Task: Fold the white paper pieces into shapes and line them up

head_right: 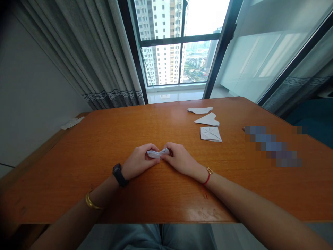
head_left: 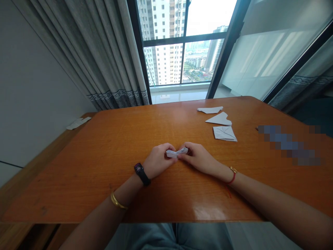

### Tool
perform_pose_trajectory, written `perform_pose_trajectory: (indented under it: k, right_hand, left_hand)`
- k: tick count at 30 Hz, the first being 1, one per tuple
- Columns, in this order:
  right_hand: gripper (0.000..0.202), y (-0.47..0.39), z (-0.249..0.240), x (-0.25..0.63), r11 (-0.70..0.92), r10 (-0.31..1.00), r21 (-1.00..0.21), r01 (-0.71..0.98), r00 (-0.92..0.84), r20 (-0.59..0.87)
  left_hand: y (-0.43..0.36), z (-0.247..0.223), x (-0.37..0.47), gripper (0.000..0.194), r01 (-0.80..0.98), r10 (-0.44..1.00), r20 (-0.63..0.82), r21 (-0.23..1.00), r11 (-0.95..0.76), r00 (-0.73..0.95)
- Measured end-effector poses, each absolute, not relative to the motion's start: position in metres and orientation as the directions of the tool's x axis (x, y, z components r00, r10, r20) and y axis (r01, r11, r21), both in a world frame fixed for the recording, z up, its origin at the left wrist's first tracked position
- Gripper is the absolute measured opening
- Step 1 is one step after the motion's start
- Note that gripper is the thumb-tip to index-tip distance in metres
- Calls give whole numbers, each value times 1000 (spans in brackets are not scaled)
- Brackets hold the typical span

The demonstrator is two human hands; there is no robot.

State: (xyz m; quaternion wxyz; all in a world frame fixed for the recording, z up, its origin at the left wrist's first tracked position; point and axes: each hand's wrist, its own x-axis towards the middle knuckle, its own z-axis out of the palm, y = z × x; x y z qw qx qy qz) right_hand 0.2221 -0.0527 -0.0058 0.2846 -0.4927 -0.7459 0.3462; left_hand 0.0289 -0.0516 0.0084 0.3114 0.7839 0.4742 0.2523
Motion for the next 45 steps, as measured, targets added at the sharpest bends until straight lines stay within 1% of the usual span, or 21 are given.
perform_pose_trajectory:
  k: [3, 7, 15, 19, 21, 24, 27, 29, 30, 31, 32, 34, 35, 36, 38, 41, 43, 45]
  right_hand:
    - [12, -52, -7, 222, 306, 928, -779, 546, -352, 118]
    - [10, -52, -10, 221, 348, 918, -772, 531, -359, 167]
    - [11, -55, -6, 219, 350, 914, -782, 516, -372, 164]
    - [15, -57, 0, 219, 371, 905, -772, 517, -388, 175]
    - [19, -58, 3, 221, 405, 898, -723, 560, -390, 202]
    - [23, -61, 10, 224, 468, 880, -609, 640, -400, 256]
    - [17, -64, 16, 225, 531, 844, -518, 671, -470, 257]
    - [13, -64, 22, 226, 530, 842, -487, 694, -497, 209]
    - [13, -63, 26, 228, 506, 854, -492, 708, -493, 167]
    - [14, -61, 31, 232, 468, 867, -512, 720, -488, 106]
    - [16, -58, 37, 238, 422, 873, -540, 728, -487, 26]
    - [20, -50, 48, 260, 319, 856, -584, 747, -491, -160]
    - [23, -45, 53, 275, 274, 839, -588, 761, -488, -241]
    - [25, -40, 57, 292, 228, 839, -577, 784, -459, -293]
    - [29, -34, 58, 328, 132, 845, -557, 820, -387, -370]
    - [29, -29, 48, 371, 0, 818, -545, 838, -314, -482]
    - [29, -28, 38, 386, -35, 810, -510, 860, -274, -518]
    - [29, -27, 31, 393, -43, 829, -439, 897, -213, -517]
  left_hand:
    - [-52, 8, 29, 10, 611, 910, 85, 715, -339, 406]
    - [-51, 4, 30, 10, 615, 903, 96, 701, -360, 420]
    - [-51, 2, 32, 10, 590, 893, 127, 709, -386, 432]
    - [-52, 7, 33, 10, 574, 887, 125, 721, -389, 444]
    - [-53, 9, 33, 9, 561, 881, 123, 728, -394, 458]
    - [-55, 13, 33, 10, 554, 869, 119, 727, -405, 480]
    - [-58, 15, 34, 10, 556, 861, 126, 716, -423, 492]
    - [-60, 15, 36, 11, 547, 856, 118, 723, -421, 503]
    - [-61, 15, 36, 11, 534, 854, 104, 740, -409, 510]
    - [-61, 14, 37, 9, 511, 853, 88, 768, -387, 515]
    - [-61, 14, 37, 13, 478, 853, 78, 800, -363, 516]
    - [-61, 13, 36, 32, 407, 859, 89, 853, -327, 503]
    - [-60, 12, 35, 41, 382, 866, 108, 865, -324, 488]
    - [-60, 12, 34, 45, 371, 873, 131, 868, -330, 470]
    - [-57, 11, 31, 44, 386, 885, 165, 853, -350, 436]
    - [-55, 11, 29, 36, 435, 891, 174, 823, -365, 419]
    - [-54, 11, 29, 32, 458, 890, 168, 808, -371, 425]
    - [-54, 12, 30, 30, 468, 886, 166, 799, -378, 433]
